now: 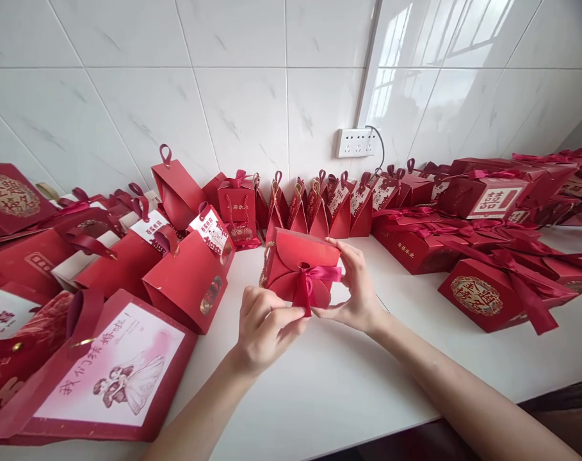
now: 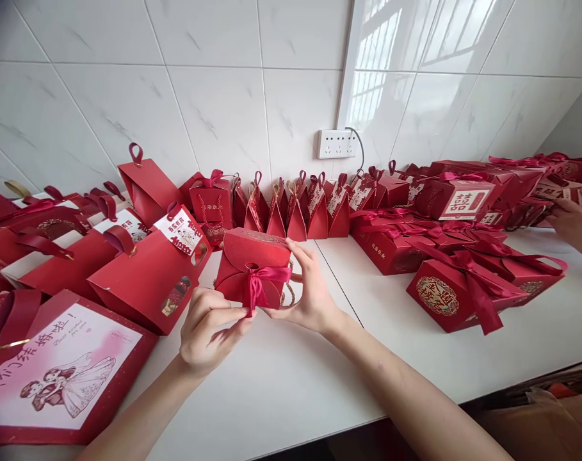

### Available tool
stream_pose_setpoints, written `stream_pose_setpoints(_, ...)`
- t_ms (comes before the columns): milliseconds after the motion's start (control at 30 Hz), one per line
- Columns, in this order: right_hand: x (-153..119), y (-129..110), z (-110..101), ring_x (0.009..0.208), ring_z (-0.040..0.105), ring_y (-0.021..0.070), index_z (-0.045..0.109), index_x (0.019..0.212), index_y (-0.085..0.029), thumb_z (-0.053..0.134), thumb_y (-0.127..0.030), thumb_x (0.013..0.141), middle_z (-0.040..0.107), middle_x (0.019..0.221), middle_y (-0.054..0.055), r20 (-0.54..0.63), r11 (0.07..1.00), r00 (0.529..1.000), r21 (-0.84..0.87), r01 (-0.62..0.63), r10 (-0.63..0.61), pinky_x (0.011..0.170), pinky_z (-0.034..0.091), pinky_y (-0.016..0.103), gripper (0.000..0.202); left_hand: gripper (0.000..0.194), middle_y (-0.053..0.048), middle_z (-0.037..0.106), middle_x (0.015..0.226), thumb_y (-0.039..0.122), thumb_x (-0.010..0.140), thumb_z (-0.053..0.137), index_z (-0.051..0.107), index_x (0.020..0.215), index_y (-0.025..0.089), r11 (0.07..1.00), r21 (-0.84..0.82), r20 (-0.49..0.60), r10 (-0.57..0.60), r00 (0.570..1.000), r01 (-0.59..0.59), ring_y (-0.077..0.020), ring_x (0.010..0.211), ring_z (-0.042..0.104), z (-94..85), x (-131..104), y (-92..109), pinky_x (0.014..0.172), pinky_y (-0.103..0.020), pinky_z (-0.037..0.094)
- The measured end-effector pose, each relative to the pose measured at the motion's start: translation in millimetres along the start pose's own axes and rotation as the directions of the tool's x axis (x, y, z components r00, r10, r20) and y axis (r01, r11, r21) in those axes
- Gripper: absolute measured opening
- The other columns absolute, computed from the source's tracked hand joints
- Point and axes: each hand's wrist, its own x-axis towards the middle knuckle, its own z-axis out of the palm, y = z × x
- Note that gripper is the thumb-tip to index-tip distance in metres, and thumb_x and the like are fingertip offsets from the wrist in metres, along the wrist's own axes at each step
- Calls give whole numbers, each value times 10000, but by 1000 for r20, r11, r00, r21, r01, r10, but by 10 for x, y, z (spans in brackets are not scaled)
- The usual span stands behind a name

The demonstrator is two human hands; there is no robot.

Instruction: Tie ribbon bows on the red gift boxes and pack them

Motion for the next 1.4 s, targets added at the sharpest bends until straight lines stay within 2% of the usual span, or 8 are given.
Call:
stream_pose_setpoints(300,11,8,14,1289,350,327,143,1413,-362,784,-440,638,300,1357,135,1,1000,1000,-8,11,-11,731,606,413,1009,68,22,541,604,148,821,608,556,806,188,1000,-30,26,4,1000,-3,-110,569,465,-20,22,-15,547,-251,391)
stream_pose_setpoints(600,26,-27,-16,1273,364,338,148,1416,-361,797,-435,625,334,1336,133,-11,999,1000,-28,16,-16,730,601,427,1026,78,30,525,591,150,815,618,554,804,193,1000,-21,12,12,1000,-12,-102,570,450,-20,47,12,539,-250,396)
stream_pose_setpoints(767,25,-18,-13,1267,369,323,158,1412,-373,793,-412,638,307,1364,124,-11,999,999,-3,49,-49,726,603,417,1002,91,35,510,586,149,810,626,547,806,192,1000,-14,17,7,1000,-6,-100,564,451,-23,47,21,535,-245,396)
stream_pose_setpoints(1200,11,-18,-2,1286,340,350,139,1405,-372,795,-469,615,300,1349,126,-3,999,1000,-34,3,-3,805,583,499,1032,85,44,503,580,157,815,617,548,793,201,1000,-20,-5,-5,1000,5,-97,552,456,-15,53,37,544,-249,402)
stream_pose_setpoints(1400,16,-40,2,1265,374,329,159,1409,-368,783,-452,644,307,1339,126,-11,999,999,-17,30,-30,754,603,438,991,89,31,494,584,142,816,617,543,790,182,999,-39,-26,-23,999,22,-104,576,428,-13,42,45,536,-250,390)
